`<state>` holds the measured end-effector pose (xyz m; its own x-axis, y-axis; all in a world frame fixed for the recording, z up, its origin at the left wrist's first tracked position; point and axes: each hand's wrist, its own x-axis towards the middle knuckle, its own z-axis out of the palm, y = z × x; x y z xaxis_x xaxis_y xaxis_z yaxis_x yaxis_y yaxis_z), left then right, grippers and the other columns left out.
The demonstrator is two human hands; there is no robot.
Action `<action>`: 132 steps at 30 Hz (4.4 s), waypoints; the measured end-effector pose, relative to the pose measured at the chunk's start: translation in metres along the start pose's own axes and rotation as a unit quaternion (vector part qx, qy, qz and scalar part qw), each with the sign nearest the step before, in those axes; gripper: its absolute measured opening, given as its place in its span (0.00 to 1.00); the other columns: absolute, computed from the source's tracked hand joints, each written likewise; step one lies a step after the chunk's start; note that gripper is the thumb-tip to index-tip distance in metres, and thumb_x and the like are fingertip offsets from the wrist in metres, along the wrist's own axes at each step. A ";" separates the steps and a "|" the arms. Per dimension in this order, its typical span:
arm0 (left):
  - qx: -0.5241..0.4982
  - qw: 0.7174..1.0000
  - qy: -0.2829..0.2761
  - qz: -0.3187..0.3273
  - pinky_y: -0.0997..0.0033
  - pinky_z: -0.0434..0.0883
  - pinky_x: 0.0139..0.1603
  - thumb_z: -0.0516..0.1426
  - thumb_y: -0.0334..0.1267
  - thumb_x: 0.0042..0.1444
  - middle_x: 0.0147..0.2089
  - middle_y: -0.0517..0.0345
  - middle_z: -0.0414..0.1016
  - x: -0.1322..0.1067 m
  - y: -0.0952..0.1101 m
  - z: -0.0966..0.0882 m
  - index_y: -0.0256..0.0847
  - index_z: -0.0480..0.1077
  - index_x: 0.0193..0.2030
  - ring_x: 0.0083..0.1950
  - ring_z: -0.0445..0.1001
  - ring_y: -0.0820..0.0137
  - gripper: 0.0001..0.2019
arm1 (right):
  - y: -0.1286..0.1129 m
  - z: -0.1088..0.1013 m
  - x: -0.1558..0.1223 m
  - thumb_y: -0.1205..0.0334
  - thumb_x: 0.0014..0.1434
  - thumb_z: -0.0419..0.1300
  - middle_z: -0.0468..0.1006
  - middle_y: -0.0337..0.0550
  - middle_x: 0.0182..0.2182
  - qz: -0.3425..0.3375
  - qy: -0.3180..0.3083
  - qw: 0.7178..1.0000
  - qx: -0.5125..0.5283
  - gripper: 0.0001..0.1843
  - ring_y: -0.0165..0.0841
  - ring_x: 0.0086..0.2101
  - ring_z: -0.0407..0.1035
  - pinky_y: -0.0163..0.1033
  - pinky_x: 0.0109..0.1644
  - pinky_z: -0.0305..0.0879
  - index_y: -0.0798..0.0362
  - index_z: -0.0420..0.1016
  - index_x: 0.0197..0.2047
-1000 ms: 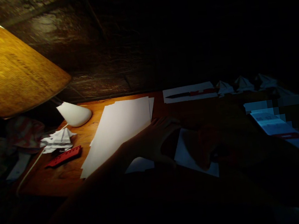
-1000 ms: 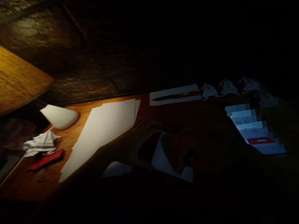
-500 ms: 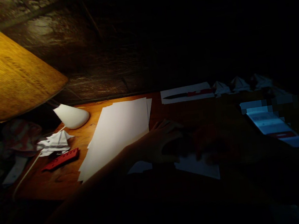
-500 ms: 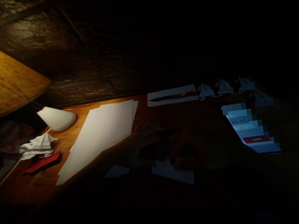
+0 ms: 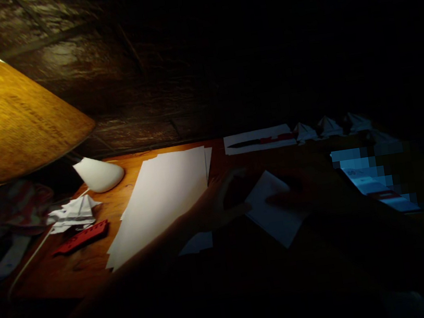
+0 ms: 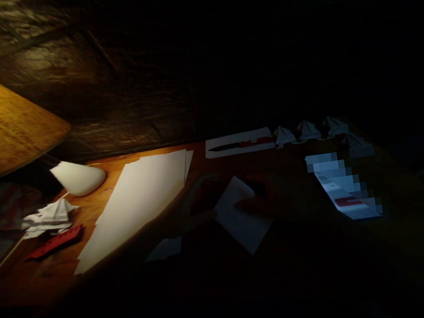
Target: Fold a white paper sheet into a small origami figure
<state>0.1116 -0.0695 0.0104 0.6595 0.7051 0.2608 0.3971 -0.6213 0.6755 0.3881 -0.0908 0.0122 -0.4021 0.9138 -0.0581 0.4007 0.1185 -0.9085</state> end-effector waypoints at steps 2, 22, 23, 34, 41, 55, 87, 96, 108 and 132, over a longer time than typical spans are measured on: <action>-0.081 0.994 0.058 -0.033 0.45 0.71 0.64 0.60 0.58 0.62 0.63 0.43 0.73 0.002 -0.001 0.003 0.44 0.64 0.67 0.64 0.73 0.51 0.32 | -0.013 -0.005 -0.002 0.52 0.56 0.71 0.85 0.43 0.40 0.012 0.028 0.998 0.062 0.16 0.42 0.37 0.79 0.45 0.38 0.76 0.47 0.81 0.47; -0.158 0.958 0.231 -0.056 0.75 0.70 0.28 0.65 0.39 0.57 0.29 0.61 0.77 0.005 0.040 0.009 0.40 0.78 0.31 0.28 0.72 0.74 0.06 | -0.025 0.031 -0.011 0.49 0.60 0.69 0.82 0.43 0.39 -0.053 0.098 0.975 0.194 0.13 0.39 0.38 0.77 0.42 0.36 0.74 0.46 0.79 0.44; -0.160 0.959 0.229 -0.054 0.75 0.70 0.28 0.65 0.39 0.57 0.29 0.60 0.77 0.005 0.040 0.009 0.40 0.78 0.31 0.29 0.72 0.74 0.06 | -0.023 0.031 -0.010 0.49 0.62 0.68 0.82 0.44 0.38 -0.052 0.109 0.975 0.185 0.12 0.39 0.38 0.77 0.42 0.36 0.73 0.47 0.80 0.43; -0.113 0.965 0.231 0.049 0.78 0.69 0.28 0.61 0.37 0.64 0.31 0.58 0.78 0.007 0.039 0.007 0.38 0.78 0.33 0.30 0.75 0.75 0.09 | -0.019 0.029 -0.011 0.52 0.59 0.70 0.83 0.43 0.33 -0.024 0.179 0.978 0.109 0.09 0.38 0.33 0.77 0.40 0.34 0.73 0.48 0.84 0.36; -0.084 0.965 0.240 0.058 0.76 0.71 0.30 0.59 0.41 0.68 0.32 0.55 0.80 0.005 0.038 0.006 0.38 0.79 0.34 0.32 0.76 0.73 0.13 | -0.022 0.028 -0.013 0.54 0.58 0.70 0.82 0.42 0.29 -0.030 0.196 0.975 0.097 0.07 0.37 0.31 0.77 0.40 0.32 0.72 0.47 0.85 0.35; -0.068 0.963 0.239 0.103 0.75 0.74 0.33 0.58 0.45 0.70 0.35 0.53 0.83 0.003 0.036 0.006 0.39 0.81 0.38 0.35 0.80 0.72 0.16 | -0.022 0.030 -0.014 0.55 0.58 0.71 0.82 0.40 0.29 -0.033 0.192 0.974 0.116 0.06 0.34 0.29 0.75 0.38 0.32 0.71 0.47 0.84 0.34; -0.088 0.969 0.216 0.087 0.76 0.74 0.30 0.60 0.43 0.68 0.32 0.54 0.82 0.004 0.038 0.006 0.38 0.80 0.35 0.31 0.79 0.72 0.13 | -0.030 0.033 -0.017 0.51 0.57 0.72 0.83 0.45 0.33 -0.009 0.134 0.962 0.239 0.12 0.38 0.34 0.77 0.40 0.34 0.73 0.51 0.84 0.36; -0.092 0.968 0.215 0.091 0.75 0.73 0.31 0.60 0.40 0.68 0.33 0.54 0.81 0.002 0.039 0.003 0.39 0.81 0.36 0.32 0.79 0.72 0.11 | -0.037 0.027 -0.022 0.51 0.60 0.69 0.82 0.43 0.32 -0.050 0.140 0.960 0.237 0.10 0.36 0.33 0.75 0.40 0.34 0.70 0.48 0.85 0.34; -0.094 0.963 0.232 0.099 0.72 0.75 0.32 0.60 0.39 0.67 0.35 0.54 0.83 0.001 0.041 0.001 0.42 0.82 0.39 0.34 0.80 0.70 0.09 | -0.045 0.028 -0.024 0.49 0.56 0.70 0.79 0.43 0.29 -0.025 0.135 0.945 0.296 0.14 0.33 0.28 0.70 0.37 0.28 0.64 0.50 0.83 0.27; -0.166 0.959 0.226 0.047 0.73 0.66 0.26 0.62 0.42 0.65 0.29 0.56 0.77 0.002 0.038 0.002 0.41 0.79 0.31 0.28 0.73 0.72 0.13 | -0.039 0.023 -0.019 0.53 0.60 0.68 0.74 0.39 0.24 -0.006 0.109 0.948 0.297 0.14 0.32 0.25 0.68 0.38 0.27 0.63 0.50 0.79 0.26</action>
<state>0.1294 -0.0920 0.0349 0.3089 0.7742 0.5525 0.0747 -0.5988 0.7974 0.3611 -0.1215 0.0397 -0.1980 0.9800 -0.0177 -0.1643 -0.0510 -0.9851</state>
